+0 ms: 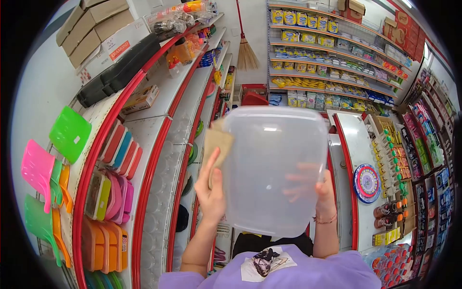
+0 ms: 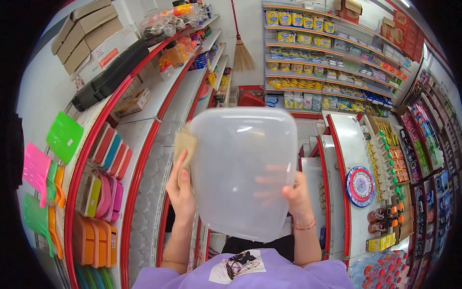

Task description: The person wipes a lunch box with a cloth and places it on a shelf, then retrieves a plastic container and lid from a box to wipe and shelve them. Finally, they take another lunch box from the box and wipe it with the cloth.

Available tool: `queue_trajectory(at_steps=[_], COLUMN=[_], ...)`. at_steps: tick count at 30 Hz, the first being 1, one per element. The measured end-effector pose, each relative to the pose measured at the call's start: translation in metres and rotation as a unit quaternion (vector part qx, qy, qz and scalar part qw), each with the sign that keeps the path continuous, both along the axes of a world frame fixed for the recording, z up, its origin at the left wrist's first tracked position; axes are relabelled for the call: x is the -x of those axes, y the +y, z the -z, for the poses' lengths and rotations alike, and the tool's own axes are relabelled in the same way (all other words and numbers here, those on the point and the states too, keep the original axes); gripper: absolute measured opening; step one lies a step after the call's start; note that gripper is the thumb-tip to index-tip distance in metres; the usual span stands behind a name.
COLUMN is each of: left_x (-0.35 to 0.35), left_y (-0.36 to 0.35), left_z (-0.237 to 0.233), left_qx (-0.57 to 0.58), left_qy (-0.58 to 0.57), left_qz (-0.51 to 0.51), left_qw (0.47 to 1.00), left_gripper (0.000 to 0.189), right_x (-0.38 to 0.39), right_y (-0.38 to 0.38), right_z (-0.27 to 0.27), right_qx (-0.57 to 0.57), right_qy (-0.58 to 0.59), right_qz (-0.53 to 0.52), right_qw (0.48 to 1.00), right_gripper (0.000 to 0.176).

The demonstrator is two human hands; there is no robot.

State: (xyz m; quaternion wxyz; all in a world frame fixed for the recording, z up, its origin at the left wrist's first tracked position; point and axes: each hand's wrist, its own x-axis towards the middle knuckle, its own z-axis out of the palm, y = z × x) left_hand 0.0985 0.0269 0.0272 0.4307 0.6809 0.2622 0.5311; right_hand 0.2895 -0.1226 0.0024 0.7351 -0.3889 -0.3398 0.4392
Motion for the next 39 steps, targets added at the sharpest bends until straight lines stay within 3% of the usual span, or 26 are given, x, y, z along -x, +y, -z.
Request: queue_trajectory(at_steps=[4, 5, 8, 11, 14, 18, 24, 25, 28, 31, 33, 34, 36, 39], left_x=[-0.016, -0.018, -0.031, -0.039, -0.023, -0.023, -0.04, -0.041, -0.029, -0.014, -0.008, -0.011, -0.018, -0.02], left_y=[0.013, 0.01, 0.002, -0.035, -0.04, -0.008, -0.018, -0.027, -0.051, -0.017, 0.009, 0.015, -0.008, -0.052], left_z=[-0.014, -0.015, -0.009, 0.002, 0.018, -0.008, -0.011, -0.013, -0.005, -0.006, -0.028, -0.025, -0.032, -0.013], left_qx=[-0.105, -0.148, -0.341, -0.423, -0.471, -0.391, -0.269, -0.239, -0.393, -0.395, -0.263, -0.229, -0.251, -0.357], left_qy=[0.028, 0.09, 0.206, 0.186, 0.199, 0.203, 0.143, 0.127, 0.174, 0.225, 0.2, 0.134, 0.139, 0.175], left_qz=[-0.038, -0.071, -0.156, 0.034, 0.04, -0.11, -0.117, -0.105, 0.042, -0.092, -0.205, -0.195, -0.175, -0.018], left_qw=[0.993, 0.982, 0.904, 0.886, 0.858, 0.891, 0.945, 0.957, 0.902, 0.886, 0.921, 0.944, 0.942, 0.918], left_gripper=[0.035, 0.035, 0.039, 0.042, 0.042, 0.043, 0.045, 0.043, 0.041, 0.04, 0.042, 0.04, 0.041, 0.05], right_x=[0.012, 0.011, 0.014, 0.017, 0.018, 0.026, 0.034, 0.034, 0.032, 0.049, 0.057, 0.06, 0.064, 0.048], right_y=[0.006, 0.005, 0.005, 0.016, 0.012, 0.005, 0.017, 0.02, 0.021, 0.012, 0.009, 0.009, 0.013, 0.021], right_z=[0.0, -0.002, -0.01, 0.009, 0.01, -0.004, 0.004, 0.012, 0.037, 0.015, 0.009, 0.008, 0.013, 0.031], right_qx=[0.005, 0.007, 0.02, -0.024, -0.053, -0.006, -0.015, -0.024, -0.035, -0.025, -0.009, 0.001, -0.011, -0.001], right_qy=[-0.033, -0.038, -0.049, -0.075, -0.109, -0.106, -0.121, -0.12, -0.075, -0.054, -0.054, -0.054, -0.092, -0.129], right_qz=[0.02, 0.024, 0.046, 0.134, 0.159, 0.093, 0.098, 0.1, 0.067, 0.067, 0.055, 0.049, 0.076, 0.113], right_qw=[0.999, 0.999, 0.998, 0.988, 0.98, 0.99, 0.988, 0.987, 0.994, 0.996, 0.997, 0.997, 0.993, 0.985], right_gripper=[0.074, 0.074, 0.073, 0.071, 0.069, 0.07, 0.07, 0.07, 0.07, 0.071, 0.072, 0.073, 0.074, 0.07])
